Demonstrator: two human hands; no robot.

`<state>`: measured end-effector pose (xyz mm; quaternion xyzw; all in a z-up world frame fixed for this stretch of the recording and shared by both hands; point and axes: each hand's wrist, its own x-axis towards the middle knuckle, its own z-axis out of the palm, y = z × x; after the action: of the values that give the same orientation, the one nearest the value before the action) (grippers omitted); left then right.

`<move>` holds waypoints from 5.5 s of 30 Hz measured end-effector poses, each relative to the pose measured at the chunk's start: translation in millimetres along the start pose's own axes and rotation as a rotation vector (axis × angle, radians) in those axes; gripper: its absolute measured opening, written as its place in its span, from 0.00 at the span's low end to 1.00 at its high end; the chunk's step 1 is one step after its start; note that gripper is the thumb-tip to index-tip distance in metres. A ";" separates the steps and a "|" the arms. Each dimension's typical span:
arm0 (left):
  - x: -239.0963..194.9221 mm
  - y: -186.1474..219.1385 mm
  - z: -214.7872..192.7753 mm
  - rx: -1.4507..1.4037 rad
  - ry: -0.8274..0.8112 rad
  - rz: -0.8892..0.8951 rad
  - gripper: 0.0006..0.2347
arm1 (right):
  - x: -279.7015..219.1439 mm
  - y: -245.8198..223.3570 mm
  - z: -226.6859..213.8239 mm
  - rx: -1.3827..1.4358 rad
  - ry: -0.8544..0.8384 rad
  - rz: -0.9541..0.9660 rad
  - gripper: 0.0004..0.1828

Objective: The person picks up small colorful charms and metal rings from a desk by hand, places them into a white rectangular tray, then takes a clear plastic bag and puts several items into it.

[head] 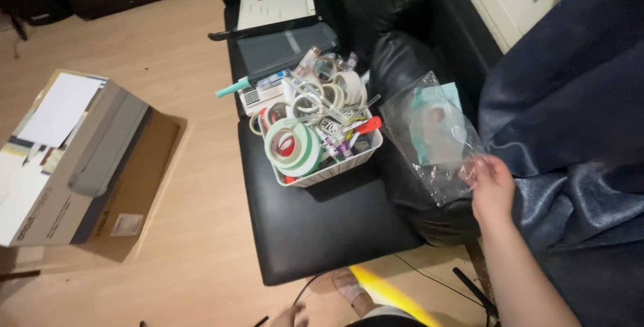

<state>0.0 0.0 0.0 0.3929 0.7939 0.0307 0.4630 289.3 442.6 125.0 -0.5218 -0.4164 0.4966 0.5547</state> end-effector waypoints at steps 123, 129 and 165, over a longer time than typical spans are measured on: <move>-160.5 18.8 -119.2 -1.650 0.457 0.413 0.25 | -142.7 -90.6 89.4 0.055 -1.839 0.232 0.22; -170.7 26.6 -119.3 -1.690 0.563 0.379 0.24 | -147.7 -127.2 86.1 0.272 -2.067 0.481 0.42; -173.8 74.6 -160.9 -1.515 0.295 0.393 0.28 | -153.0 -156.9 127.9 -0.365 -2.159 0.560 0.28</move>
<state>-32.2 -11.3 246.0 0.0959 0.5264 0.6950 0.4804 157.7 318.9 303.2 0.0321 -0.6124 0.7261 -0.3109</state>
